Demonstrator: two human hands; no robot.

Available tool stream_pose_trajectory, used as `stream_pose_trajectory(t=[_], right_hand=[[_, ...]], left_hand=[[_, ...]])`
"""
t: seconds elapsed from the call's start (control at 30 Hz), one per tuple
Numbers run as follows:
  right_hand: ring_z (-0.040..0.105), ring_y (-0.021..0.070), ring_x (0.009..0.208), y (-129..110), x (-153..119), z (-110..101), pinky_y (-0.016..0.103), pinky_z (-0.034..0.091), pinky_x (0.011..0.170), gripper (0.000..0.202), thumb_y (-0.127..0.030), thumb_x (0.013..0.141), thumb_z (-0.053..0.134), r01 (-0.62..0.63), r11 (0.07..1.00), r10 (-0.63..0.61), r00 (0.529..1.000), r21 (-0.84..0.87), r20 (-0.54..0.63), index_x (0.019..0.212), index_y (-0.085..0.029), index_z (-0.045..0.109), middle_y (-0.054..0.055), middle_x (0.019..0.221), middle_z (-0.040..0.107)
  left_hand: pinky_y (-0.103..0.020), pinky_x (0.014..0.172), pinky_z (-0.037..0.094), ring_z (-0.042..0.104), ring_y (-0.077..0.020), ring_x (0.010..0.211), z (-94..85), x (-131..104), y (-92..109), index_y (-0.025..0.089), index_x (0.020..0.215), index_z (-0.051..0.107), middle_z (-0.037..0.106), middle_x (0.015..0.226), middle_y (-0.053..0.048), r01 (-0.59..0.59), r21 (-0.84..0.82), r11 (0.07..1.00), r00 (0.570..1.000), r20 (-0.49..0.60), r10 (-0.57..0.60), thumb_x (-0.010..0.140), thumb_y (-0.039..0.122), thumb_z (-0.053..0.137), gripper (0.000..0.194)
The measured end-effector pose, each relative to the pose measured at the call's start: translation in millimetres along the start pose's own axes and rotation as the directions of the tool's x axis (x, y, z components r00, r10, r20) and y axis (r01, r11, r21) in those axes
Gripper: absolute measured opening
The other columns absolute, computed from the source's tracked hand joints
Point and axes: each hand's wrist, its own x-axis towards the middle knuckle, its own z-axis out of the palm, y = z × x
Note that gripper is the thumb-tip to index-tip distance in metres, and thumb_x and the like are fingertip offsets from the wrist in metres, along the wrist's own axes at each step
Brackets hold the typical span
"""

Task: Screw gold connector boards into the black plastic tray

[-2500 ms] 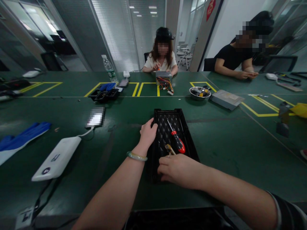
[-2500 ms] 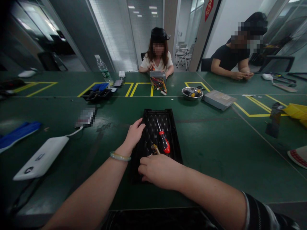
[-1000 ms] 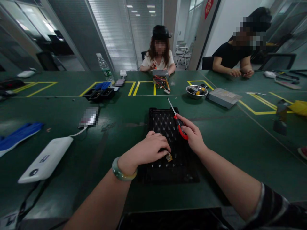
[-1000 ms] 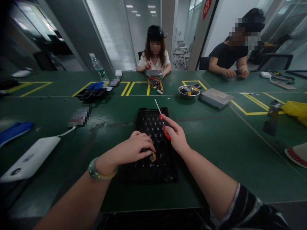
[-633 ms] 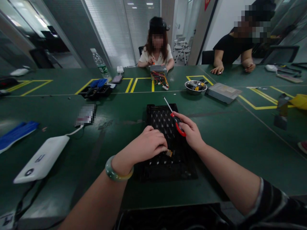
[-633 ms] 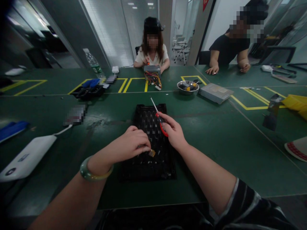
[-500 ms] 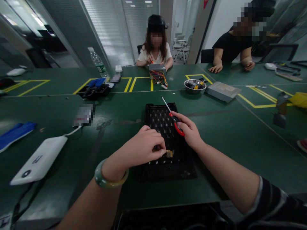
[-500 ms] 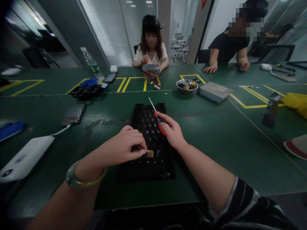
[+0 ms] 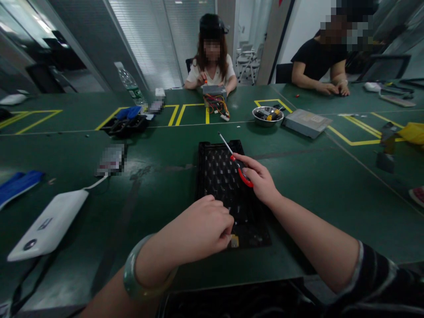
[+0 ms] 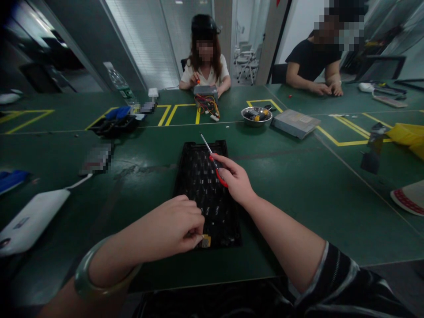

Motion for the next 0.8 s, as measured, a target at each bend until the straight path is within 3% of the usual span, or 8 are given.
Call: stream_pose_trajectory(t=[0.33, 0.6, 0.8], right_hand=[[0.063, 0.0218, 0.128, 2.2, 0.3, -0.9, 0.044, 0.042, 0.117, 0.044, -0.03, 0.09, 0.056, 0.001, 1.0, -0.001, 1.0, 0.015, 0.027, 0.133, -0.028, 0.069, 0.002, 0.138, 0.07], [0.063, 0.0205, 0.127, 3.5, -0.5, -0.5, 0.043, 0.04, 0.119, 0.044, -0.028, 0.092, 0.056, -0.006, 1.0, 0.005, 0.999, 0.016, 0.046, 0.134, -0.029, 0.069, 0.002, 0.138, 0.069], [0.063, 0.0219, 0.126, 5.8, -0.3, -0.6, 0.045, 0.042, 0.117, 0.044, -0.029, 0.091, 0.057, -0.015, 1.0, 0.015, 0.999, 0.01, 0.05, 0.134, -0.03, 0.068, 0.002, 0.138, 0.07]], left_hand=[[-0.038, 0.074, 0.04, 0.06, -0.0191, 0.077, 9.5, -0.8, 3.6, 0.021, 0.075, 0.067, 0.07, 0.079, 0.0, 0.025, 0.081, 0.996, 1.0, -0.007, -0.025, 0.09, 0.023, 0.068, 0.015], [-0.038, 0.075, 0.043, 0.063, -0.0193, 0.078, 3.8, 0.0, 8.0, 0.021, 0.079, 0.065, 0.07, 0.082, 0.001, 0.05, 0.06, 0.997, 0.999, 0.008, -0.051, 0.091, 0.023, 0.065, 0.013], [-0.034, 0.063, 0.041, 0.064, -0.018, 0.069, 4.3, 0.3, 10.4, 0.021, 0.08, 0.066, 0.071, 0.082, 0.0, 0.07, 0.062, 0.996, 0.995, 0.063, -0.074, 0.095, 0.025, 0.063, 0.016]])
